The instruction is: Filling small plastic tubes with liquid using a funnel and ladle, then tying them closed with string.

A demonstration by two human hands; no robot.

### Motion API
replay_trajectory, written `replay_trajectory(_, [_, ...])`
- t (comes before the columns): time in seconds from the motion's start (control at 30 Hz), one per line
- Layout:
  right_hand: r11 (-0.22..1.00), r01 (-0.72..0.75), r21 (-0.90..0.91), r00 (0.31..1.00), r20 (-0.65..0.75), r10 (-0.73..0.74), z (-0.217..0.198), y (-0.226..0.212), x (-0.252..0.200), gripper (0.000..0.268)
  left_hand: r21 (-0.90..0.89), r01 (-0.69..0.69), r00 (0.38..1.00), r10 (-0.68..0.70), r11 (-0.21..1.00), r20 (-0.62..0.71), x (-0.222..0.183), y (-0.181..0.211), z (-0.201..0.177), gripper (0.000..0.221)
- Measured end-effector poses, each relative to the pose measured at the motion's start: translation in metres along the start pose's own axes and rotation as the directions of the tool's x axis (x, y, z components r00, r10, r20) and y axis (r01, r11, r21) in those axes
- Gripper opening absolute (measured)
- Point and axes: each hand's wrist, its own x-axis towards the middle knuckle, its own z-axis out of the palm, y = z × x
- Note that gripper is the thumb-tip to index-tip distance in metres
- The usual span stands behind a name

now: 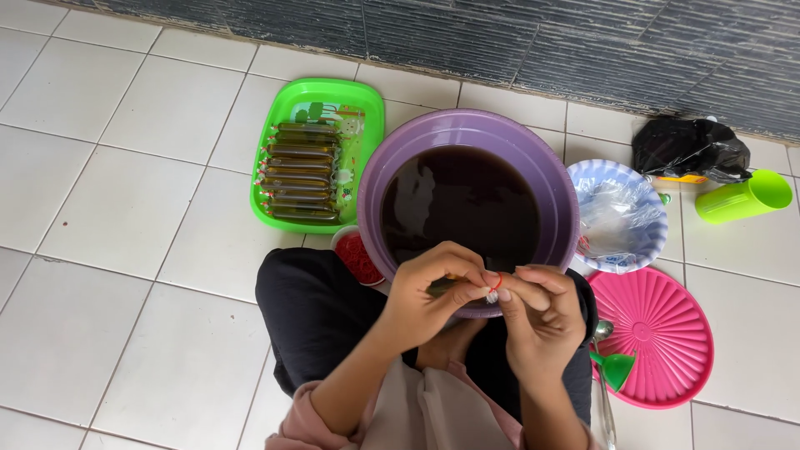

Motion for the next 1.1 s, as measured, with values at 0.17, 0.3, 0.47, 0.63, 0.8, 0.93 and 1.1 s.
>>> replay_trajectory(0.17, [0.986, 0.106, 0.131, 0.972, 0.195, -0.131, -0.018, -0.017, 0.031, 0.037, -0.085, 0.177, 0.971, -0.16, 0.981, 0.176, 0.009, 0.003, -0.018, 0.01])
replay_trajectory(0.3, [0.974, 0.131, 0.185, 0.926, 0.329, -0.187, -0.032, -0.015, 0.048, 0.045, -0.326, 0.356, 0.924, -0.279, 0.876, 0.26, 0.006, -0.003, -0.015, 0.012])
replay_trajectory(0.47, [0.979, 0.165, 0.121, 0.879, 0.431, -0.202, -0.036, -0.032, 0.066, 0.037, -0.369, 0.389, 0.918, -0.325, 0.844, 0.226, 0.001, -0.006, -0.003, 0.017])
replay_trajectory(0.63, [0.969, 0.241, 0.055, 0.794, 0.563, -0.229, -0.042, -0.056, 0.081, 0.031, -0.493, 0.364, 0.931, -0.308, 0.79, 0.193, -0.001, -0.007, 0.002, 0.022])
replay_trajectory(0.8, [0.961, 0.276, 0.03, 0.674, 0.707, -0.215, -0.045, -0.072, 0.096, 0.025, -0.462, 0.367, 0.929, -0.293, 0.807, 0.225, 0.001, 0.003, 0.001, 0.014])
replay_trajectory(0.93, [0.953, 0.301, 0.021, 0.621, 0.755, -0.213, -0.049, -0.071, 0.101, 0.024, -0.407, 0.359, 0.932, -0.301, 0.84, 0.201, -0.002, 0.001, 0.003, 0.014])
replay_trajectory(1.1, [0.968, 0.248, 0.039, 0.624, 0.758, -0.191, -0.043, -0.072, 0.099, 0.024, -0.395, 0.327, 0.945, -0.312, 0.859, 0.102, -0.003, 0.004, 0.007, 0.017])
